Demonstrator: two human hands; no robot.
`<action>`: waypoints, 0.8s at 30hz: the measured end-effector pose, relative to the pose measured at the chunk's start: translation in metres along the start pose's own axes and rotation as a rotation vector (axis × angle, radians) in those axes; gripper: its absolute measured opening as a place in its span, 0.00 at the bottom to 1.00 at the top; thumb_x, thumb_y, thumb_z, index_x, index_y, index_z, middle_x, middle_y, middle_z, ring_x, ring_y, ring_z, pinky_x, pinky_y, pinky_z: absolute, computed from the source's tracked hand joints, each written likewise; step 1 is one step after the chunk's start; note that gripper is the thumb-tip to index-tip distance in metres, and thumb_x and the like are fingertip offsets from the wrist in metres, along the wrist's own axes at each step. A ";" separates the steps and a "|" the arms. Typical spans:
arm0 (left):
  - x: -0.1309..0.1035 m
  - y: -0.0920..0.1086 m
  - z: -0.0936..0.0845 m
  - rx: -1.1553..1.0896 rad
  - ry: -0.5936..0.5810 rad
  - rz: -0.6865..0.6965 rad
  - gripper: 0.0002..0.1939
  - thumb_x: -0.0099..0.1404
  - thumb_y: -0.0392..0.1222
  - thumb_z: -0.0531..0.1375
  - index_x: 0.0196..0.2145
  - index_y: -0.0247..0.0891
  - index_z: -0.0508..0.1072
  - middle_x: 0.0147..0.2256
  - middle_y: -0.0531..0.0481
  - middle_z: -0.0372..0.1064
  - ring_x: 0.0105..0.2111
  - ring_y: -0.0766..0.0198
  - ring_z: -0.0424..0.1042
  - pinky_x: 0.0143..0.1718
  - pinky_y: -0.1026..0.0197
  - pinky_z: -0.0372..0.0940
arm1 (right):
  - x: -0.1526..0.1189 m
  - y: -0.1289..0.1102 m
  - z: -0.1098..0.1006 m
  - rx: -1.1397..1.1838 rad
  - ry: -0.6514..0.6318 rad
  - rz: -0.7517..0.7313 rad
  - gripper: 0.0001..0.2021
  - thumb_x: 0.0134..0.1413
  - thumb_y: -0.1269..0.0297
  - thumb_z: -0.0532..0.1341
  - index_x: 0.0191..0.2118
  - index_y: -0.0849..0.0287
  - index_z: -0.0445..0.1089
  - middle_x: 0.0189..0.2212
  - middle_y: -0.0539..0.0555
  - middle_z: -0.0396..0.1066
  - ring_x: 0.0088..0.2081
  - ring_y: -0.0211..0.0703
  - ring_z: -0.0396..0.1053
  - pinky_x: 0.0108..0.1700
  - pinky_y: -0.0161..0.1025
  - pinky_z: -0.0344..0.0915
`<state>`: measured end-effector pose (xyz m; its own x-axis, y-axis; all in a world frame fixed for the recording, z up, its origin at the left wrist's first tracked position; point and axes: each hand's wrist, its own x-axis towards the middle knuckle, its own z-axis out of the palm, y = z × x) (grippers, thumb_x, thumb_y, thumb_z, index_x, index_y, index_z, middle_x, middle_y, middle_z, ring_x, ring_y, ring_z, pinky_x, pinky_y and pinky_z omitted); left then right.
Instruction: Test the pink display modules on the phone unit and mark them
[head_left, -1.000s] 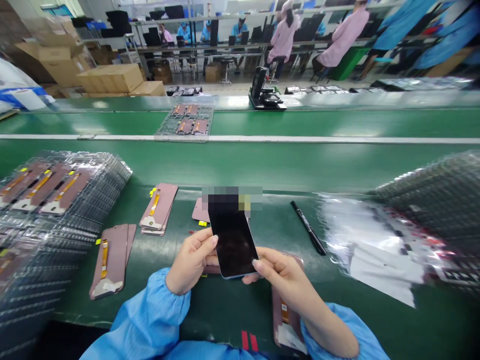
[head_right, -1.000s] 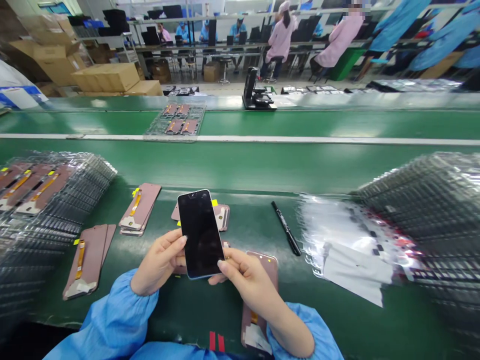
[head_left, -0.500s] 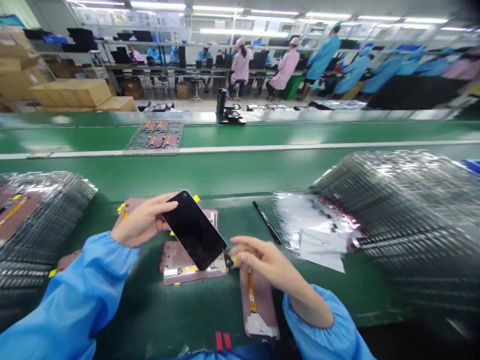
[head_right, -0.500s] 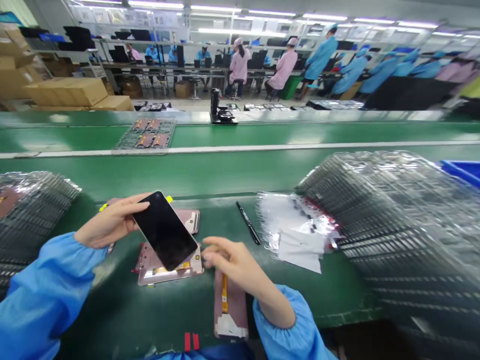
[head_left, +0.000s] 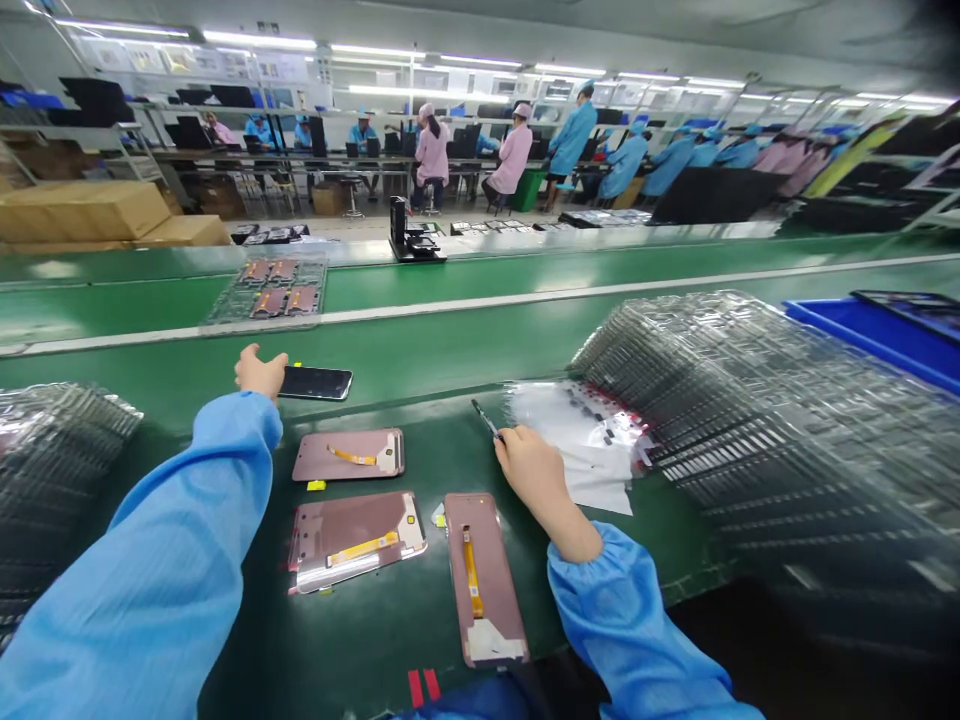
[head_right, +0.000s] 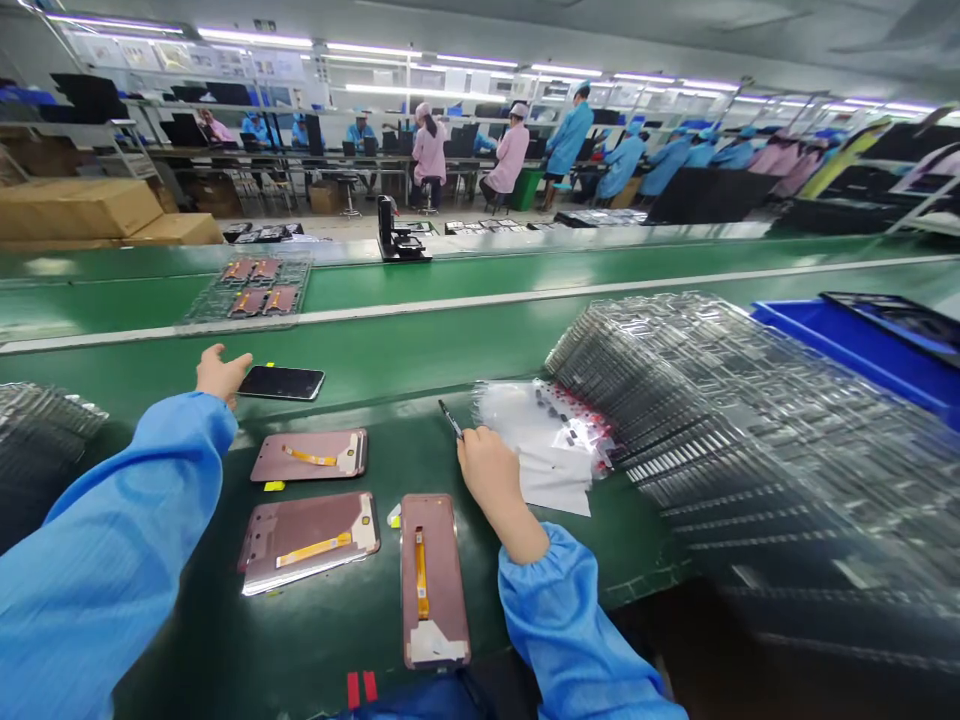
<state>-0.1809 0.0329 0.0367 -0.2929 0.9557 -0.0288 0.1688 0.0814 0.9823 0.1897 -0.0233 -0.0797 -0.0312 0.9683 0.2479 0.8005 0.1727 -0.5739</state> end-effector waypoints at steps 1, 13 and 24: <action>-0.007 0.001 0.003 0.033 0.061 0.031 0.15 0.67 0.39 0.57 0.51 0.43 0.64 0.42 0.51 0.73 0.39 0.60 0.74 0.36 0.59 0.68 | -0.001 -0.001 -0.002 0.057 0.007 0.012 0.06 0.61 0.65 0.56 0.35 0.60 0.68 0.35 0.61 0.72 0.40 0.54 0.71 0.40 0.44 0.65; -0.189 -0.008 0.108 0.429 -0.770 0.297 0.10 0.67 0.41 0.55 0.38 0.40 0.78 0.29 0.52 0.76 0.27 0.63 0.70 0.31 0.63 0.59 | -0.061 -0.060 -0.019 1.190 -0.411 0.114 0.14 0.58 0.51 0.63 0.36 0.59 0.70 0.25 0.49 0.70 0.24 0.37 0.69 0.29 0.35 0.68; -0.166 -0.029 0.117 1.046 -0.604 0.506 0.11 0.70 0.41 0.54 0.38 0.35 0.74 0.35 0.44 0.73 0.38 0.53 0.70 0.39 0.56 0.62 | -0.035 -0.014 -0.036 1.157 0.282 0.371 0.17 0.56 0.48 0.60 0.27 0.56 0.62 0.17 0.40 0.48 0.14 0.29 0.47 0.16 0.29 0.47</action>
<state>-0.0275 -0.0952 -0.0086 0.4371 0.8981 -0.0481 0.8616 -0.4029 0.3087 0.2009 -0.0655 -0.0526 0.3274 0.9449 0.0009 -0.2673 0.0935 -0.9591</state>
